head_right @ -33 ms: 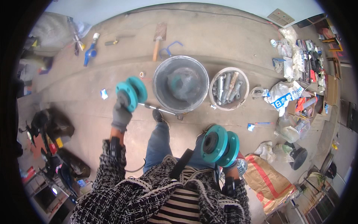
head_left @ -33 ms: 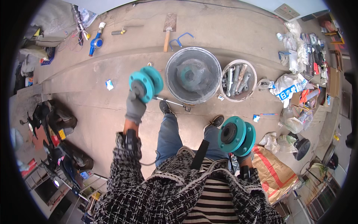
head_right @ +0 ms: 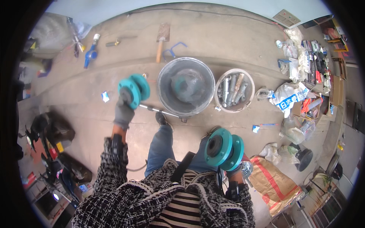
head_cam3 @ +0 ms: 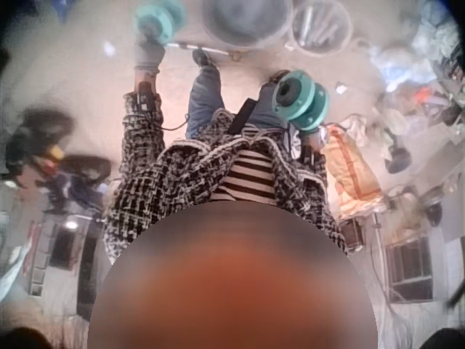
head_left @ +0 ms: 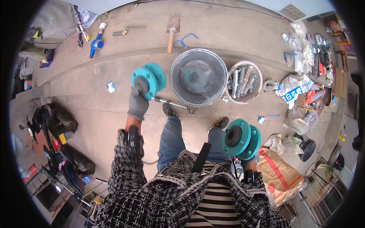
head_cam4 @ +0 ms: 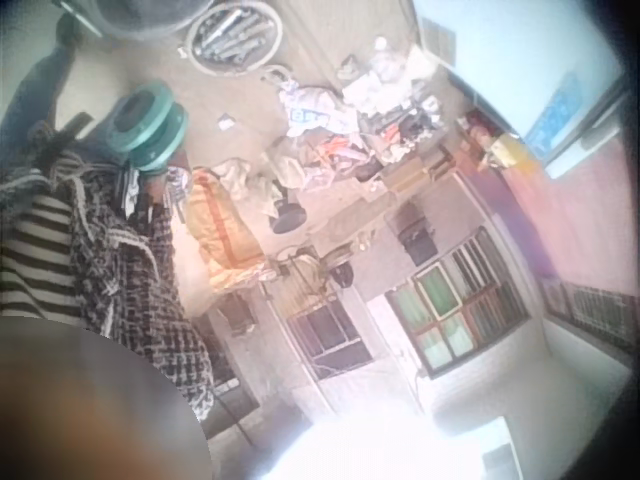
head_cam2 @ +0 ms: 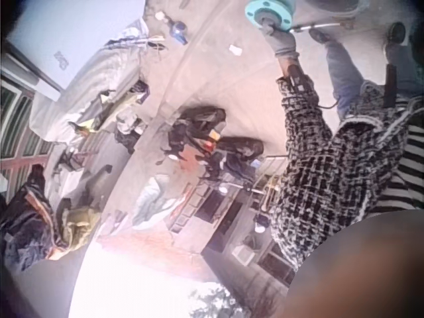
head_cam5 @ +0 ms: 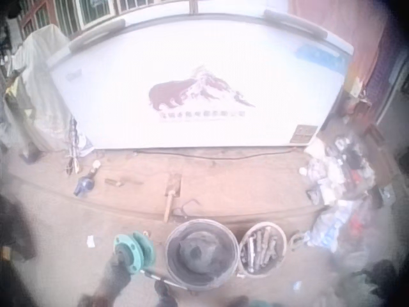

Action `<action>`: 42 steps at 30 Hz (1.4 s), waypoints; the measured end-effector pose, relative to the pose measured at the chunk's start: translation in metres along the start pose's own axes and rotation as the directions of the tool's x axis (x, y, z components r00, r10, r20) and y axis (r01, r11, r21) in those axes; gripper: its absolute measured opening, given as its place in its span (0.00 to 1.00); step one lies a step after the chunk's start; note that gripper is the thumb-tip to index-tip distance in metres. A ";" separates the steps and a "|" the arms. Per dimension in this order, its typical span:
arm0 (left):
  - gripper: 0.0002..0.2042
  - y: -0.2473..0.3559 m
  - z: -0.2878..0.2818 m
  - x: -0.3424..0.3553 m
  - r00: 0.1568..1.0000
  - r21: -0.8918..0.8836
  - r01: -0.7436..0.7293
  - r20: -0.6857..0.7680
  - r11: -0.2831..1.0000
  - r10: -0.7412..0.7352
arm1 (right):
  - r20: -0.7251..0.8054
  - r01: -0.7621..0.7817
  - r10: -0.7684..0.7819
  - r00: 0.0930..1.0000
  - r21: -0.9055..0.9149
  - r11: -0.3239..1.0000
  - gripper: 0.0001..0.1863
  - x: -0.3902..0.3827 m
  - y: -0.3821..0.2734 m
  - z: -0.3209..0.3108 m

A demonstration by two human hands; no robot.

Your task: The person sorts and organizes hardware items in a cluttered workshop. They pick up a teal plastic flange and place it into a bucket, then gather several plastic bags and put them into a large sack. They walk to a workbench, pick up a small blue packet and a caulking gun, and place them in a box. Finally, they pick up a pressure gauge and a brass valve, inspect them briefly, and place them in the sack.

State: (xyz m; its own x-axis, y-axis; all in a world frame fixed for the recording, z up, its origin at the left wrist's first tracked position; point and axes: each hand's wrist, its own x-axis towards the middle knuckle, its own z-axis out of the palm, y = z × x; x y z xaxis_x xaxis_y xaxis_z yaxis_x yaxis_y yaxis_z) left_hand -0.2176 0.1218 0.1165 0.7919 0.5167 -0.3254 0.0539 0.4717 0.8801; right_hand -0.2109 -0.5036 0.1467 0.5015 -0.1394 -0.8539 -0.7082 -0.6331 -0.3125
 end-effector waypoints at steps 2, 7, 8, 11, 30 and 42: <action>0.13 -0.006 -0.020 0.062 0.988 0.138 0.037 -0.153 0.990 -0.016 | 0.004 -0.010 0.010 1.000 0.011 1.000 0.34 -0.014 -0.021 0.034; 0.17 -0.046 -0.039 0.209 0.931 -0.138 0.170 -0.302 0.976 -0.205 | 0.039 -0.028 0.026 0.999 0.040 0.999 0.35 -0.039 -0.061 0.088; 0.17 -0.054 -0.042 0.233 0.932 -0.108 0.166 -0.307 0.980 -0.192 | 0.051 -0.034 0.031 0.998 0.043 0.999 0.35 -0.039 -0.068 0.094; 0.19 -0.081 -0.051 0.293 0.899 -0.101 0.174 -0.390 0.980 -0.200 | 0.080 -0.047 0.043 0.996 0.041 0.998 0.35 -0.031 -0.088 0.103; 0.37 -0.054 0.040 0.205 0.980 0.551 -0.102 -0.089 0.828 0.180 | 0.385 0.162 -0.253 0.887 0.254 0.954 0.39 0.011 -0.224 0.120; 0.12 -0.150 0.160 0.076 0.883 0.145 0.465 -0.012 0.873 -0.469 | 0.388 0.236 -0.606 0.694 0.673 0.701 0.42 0.057 -0.285 0.117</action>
State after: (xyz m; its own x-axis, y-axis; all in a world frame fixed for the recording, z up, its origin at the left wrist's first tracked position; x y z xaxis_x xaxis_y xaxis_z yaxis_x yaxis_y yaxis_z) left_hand -0.0680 -0.0242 0.0150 0.6670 0.2436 -0.7041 0.5039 0.5487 0.6671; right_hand -0.0388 -0.2417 0.1382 0.5844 0.5829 -0.5646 -0.7126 0.0358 -0.7006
